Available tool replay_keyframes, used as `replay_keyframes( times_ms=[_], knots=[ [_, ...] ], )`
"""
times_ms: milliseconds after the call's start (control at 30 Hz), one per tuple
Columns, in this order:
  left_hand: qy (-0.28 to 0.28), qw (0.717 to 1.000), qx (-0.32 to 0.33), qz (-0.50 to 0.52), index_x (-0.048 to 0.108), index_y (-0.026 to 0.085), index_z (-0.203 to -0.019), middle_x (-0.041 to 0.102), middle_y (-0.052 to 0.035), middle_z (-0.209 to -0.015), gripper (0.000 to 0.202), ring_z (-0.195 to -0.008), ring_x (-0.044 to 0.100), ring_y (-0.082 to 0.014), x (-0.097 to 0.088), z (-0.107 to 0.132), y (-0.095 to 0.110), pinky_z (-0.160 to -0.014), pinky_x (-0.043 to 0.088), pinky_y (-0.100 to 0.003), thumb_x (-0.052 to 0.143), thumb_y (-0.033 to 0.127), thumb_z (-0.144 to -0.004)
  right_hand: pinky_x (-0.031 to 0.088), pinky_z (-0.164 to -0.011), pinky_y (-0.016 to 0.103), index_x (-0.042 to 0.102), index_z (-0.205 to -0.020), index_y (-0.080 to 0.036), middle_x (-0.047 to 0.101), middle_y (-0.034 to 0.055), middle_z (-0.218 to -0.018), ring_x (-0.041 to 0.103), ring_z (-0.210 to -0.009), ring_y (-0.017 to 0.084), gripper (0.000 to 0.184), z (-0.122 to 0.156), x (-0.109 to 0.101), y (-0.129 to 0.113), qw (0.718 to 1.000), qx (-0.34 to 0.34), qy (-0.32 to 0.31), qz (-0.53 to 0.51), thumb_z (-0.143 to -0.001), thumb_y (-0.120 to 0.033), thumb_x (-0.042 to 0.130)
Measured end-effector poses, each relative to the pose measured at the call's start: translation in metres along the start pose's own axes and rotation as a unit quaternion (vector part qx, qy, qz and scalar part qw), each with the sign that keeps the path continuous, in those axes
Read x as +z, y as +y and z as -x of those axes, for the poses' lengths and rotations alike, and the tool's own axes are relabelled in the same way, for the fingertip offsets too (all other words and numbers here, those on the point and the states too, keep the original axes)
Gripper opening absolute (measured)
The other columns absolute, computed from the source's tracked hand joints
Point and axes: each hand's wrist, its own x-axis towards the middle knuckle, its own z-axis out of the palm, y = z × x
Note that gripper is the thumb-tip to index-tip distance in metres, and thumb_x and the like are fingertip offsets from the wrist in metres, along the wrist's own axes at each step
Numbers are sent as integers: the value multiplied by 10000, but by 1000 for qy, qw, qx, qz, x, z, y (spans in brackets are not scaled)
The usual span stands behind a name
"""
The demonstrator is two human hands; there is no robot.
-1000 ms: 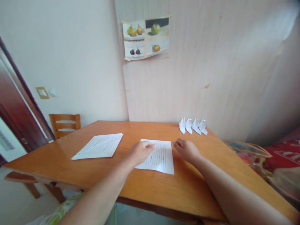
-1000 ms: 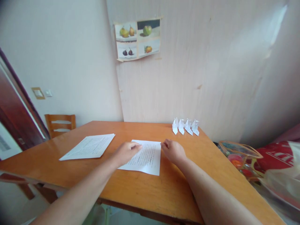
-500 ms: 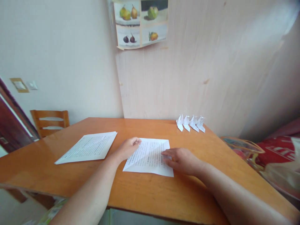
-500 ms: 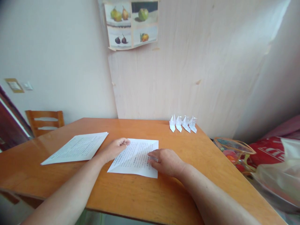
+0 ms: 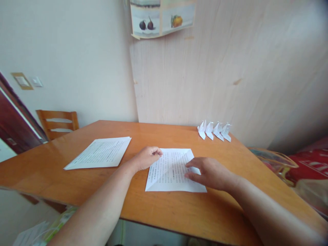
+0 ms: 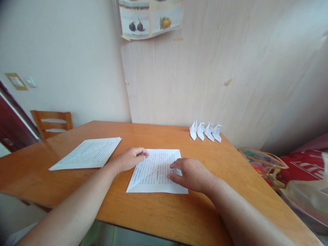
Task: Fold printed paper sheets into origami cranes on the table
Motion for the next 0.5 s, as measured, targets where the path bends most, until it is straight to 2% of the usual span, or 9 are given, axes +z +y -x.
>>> replay_keyframes(
  times_ms=[133,233,367,500],
  knots=[
    [-4,1000,3,4,700,186,-984,733,-40,-1007,243,-943,670,-209,0,0,2,-820,504,-308,537,315,-858,478,-978,413,617,-1340,-202,659,117,-1296,620,-1145,309,691,3,-1,-9,997,-54,-51,-20,-819,-655,636],
    [-12,1000,1,5,702,177,-985,727,-40,-976,244,-897,663,-203,1,1,4,-771,496,-295,536,287,-844,460,-1006,451,566,-1390,-183,624,145,-1337,590,-1186,333,786,5,-1,-14,995,-59,-78,-14,-776,-662,676],
    [-27,1000,7,6,702,173,-917,701,-14,-857,212,-768,624,-174,2,1,5,-666,450,-264,525,235,-819,471,-967,446,598,-1329,-185,656,142,-1268,612,-1129,322,623,6,0,-19,996,-50,-78,-5,-828,-549,663],
    [-36,999,21,11,690,169,-847,680,0,-807,191,-736,597,-159,3,1,5,-653,427,-253,508,176,-786,477,-900,400,656,-1187,-203,700,112,-1136,647,-1018,291,425,7,-1,-21,996,-52,-70,-8,-846,-457,652]
  ],
)
